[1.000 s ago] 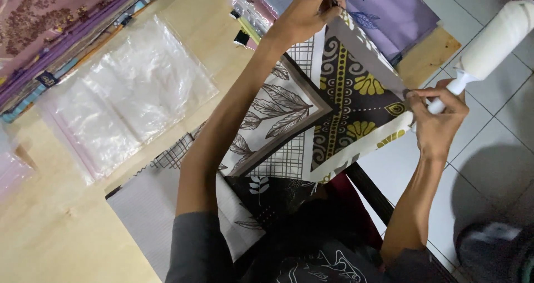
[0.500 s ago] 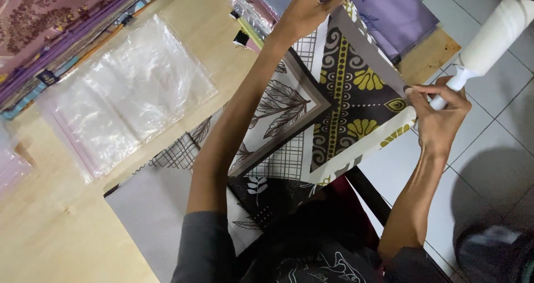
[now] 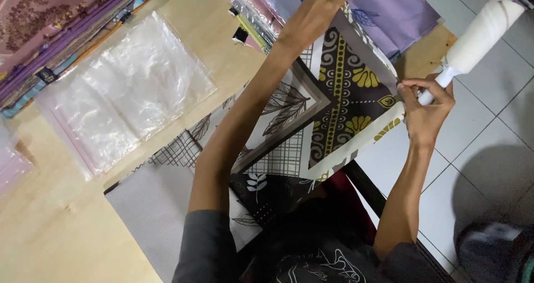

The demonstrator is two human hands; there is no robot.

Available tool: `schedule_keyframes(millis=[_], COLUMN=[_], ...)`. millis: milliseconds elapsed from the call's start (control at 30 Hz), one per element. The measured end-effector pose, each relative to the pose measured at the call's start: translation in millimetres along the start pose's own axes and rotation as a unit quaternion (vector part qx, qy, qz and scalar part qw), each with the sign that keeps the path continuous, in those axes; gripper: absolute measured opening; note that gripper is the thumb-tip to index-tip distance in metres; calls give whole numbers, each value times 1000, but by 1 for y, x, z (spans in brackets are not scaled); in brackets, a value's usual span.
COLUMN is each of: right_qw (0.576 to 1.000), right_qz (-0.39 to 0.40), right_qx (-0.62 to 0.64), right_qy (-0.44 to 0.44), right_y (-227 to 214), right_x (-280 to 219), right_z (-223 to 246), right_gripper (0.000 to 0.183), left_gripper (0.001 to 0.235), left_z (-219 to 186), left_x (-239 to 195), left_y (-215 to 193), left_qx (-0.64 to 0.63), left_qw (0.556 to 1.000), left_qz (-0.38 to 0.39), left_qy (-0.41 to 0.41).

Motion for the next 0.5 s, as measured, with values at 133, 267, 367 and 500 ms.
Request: schedule_keyframes(millis=[133, 267, 367, 500], right_qw=[999, 996, 995, 999], right_qz=[-15, -3, -8, 12], right_qx=[-27, -59, -70, -37], right_qy=[-15, -74, -66, -4], right_y=[-11, -43, -57, -62], right_x=[0, -5, -21, -47], right_z=[-11, 6, 33, 58], right_gripper=[23, 22, 24, 32], left_gripper=[54, 45, 65, 74], left_z=[-12, -73, -107, -112], left_x=[-1, -15, -37, -50], left_y=[13, -40, -52, -34], left_qx=[14, -78, -153, -198], left_qw=[997, 993, 981, 960], left_qz=[32, 48, 95, 186], left_qy=[-66, -79, -79, -67])
Point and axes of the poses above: each hand's wrist, its own x-axis towards the middle knuckle, its own y-axis out of the palm, z = x × y, the point moved 3 cm from there along x, towards the middle knuckle, and after that the axes turned 8 degrees about -z, right-handed, at the moved point
